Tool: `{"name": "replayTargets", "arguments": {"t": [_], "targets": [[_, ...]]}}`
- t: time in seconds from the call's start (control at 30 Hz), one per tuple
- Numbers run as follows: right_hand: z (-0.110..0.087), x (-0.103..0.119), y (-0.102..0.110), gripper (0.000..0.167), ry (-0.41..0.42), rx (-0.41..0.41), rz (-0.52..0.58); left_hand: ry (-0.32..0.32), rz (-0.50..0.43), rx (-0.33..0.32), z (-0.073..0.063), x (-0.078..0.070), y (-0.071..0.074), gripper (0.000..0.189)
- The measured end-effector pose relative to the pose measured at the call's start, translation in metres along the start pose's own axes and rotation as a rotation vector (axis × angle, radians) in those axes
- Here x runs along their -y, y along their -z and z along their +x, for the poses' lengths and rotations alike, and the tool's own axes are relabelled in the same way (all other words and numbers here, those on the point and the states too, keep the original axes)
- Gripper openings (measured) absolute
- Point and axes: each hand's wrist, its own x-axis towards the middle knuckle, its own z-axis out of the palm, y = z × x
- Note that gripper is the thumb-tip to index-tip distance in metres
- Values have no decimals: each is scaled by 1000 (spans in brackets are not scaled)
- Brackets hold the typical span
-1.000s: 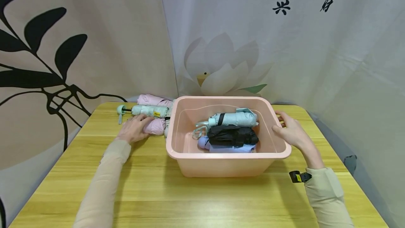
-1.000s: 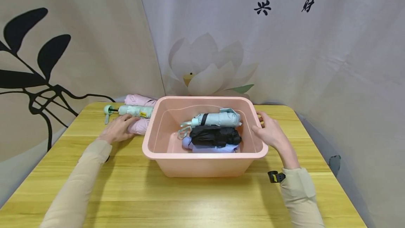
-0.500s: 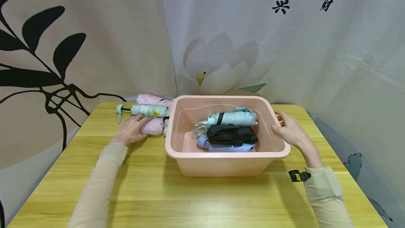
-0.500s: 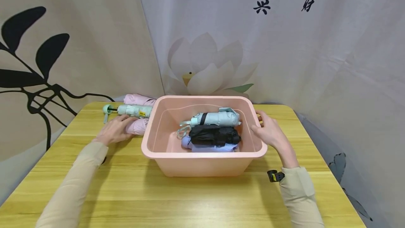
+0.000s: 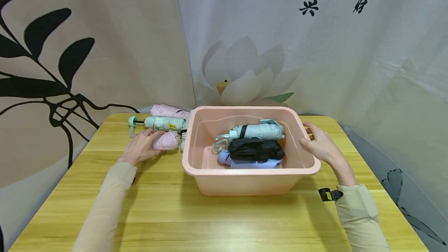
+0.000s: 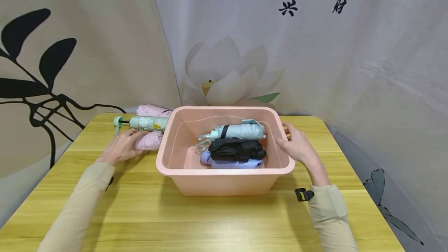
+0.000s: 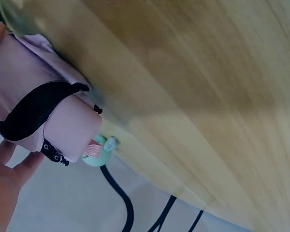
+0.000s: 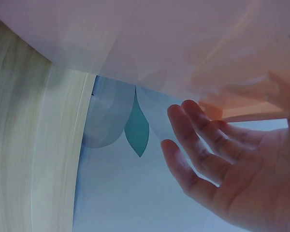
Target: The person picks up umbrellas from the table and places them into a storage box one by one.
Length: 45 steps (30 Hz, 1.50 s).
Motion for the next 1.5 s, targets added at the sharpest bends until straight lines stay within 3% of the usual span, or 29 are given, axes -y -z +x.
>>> {"name": "replayTargets", "arguments": {"t": [0.2, 0.8, 1.5], "targets": [[0, 1, 0, 60, -4, 5, 0, 5, 19, -33, -1, -2, 8, 70], [1, 2, 3, 59, 6, 3, 8, 7, -17, -131, 0, -22, 56, 66], [0, 1, 1, 60, -3, 8, 7, -100, 35, -331, 6, -60, 106, 63]]}}
